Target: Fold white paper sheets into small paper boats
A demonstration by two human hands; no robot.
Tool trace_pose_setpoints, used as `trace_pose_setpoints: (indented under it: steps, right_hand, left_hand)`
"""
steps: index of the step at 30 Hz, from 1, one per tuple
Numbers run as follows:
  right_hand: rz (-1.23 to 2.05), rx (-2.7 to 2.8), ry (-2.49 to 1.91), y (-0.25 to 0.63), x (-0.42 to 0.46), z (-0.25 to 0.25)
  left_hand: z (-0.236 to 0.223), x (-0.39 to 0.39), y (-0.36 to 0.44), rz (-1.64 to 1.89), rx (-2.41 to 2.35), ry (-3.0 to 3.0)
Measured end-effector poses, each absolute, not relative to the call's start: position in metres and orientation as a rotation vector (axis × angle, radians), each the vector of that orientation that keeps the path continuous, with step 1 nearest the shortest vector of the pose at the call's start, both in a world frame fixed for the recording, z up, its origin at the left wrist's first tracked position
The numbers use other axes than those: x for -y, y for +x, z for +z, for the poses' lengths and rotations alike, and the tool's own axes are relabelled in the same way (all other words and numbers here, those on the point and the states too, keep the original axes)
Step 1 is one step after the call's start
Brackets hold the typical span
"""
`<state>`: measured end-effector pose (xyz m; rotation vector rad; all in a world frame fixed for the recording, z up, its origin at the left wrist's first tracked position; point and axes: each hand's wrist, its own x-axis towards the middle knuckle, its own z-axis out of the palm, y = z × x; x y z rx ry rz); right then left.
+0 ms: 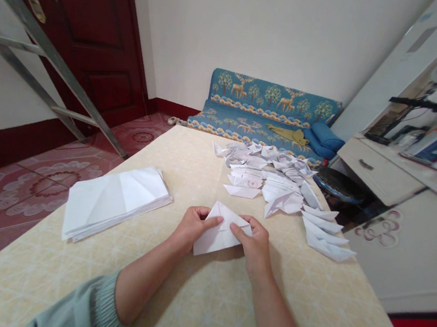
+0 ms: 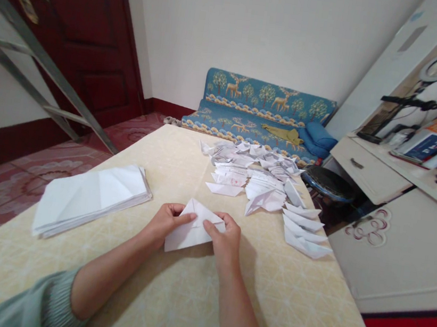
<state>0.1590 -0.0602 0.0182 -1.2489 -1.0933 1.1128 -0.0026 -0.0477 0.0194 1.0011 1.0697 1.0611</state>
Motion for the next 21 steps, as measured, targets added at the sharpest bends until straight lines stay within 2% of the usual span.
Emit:
trace_pose_setpoints:
  steps: [6,11,21]
  right_hand:
    - [1.116,0.892,-1.130,0.152,0.062,0.018]
    - [1.191,0.849,-0.993,0.142,0.063,0.017]
    - [1.133,0.989,-1.172,0.136,0.068,0.018]
  left_hand:
    - [0.022,0.050,0.000,1.058,-0.929,0.969]
    - [0.021,0.049,0.003,1.195,-0.868,0.826]
    - [0.019,0.051,0.008,1.230,-0.895,0.933]
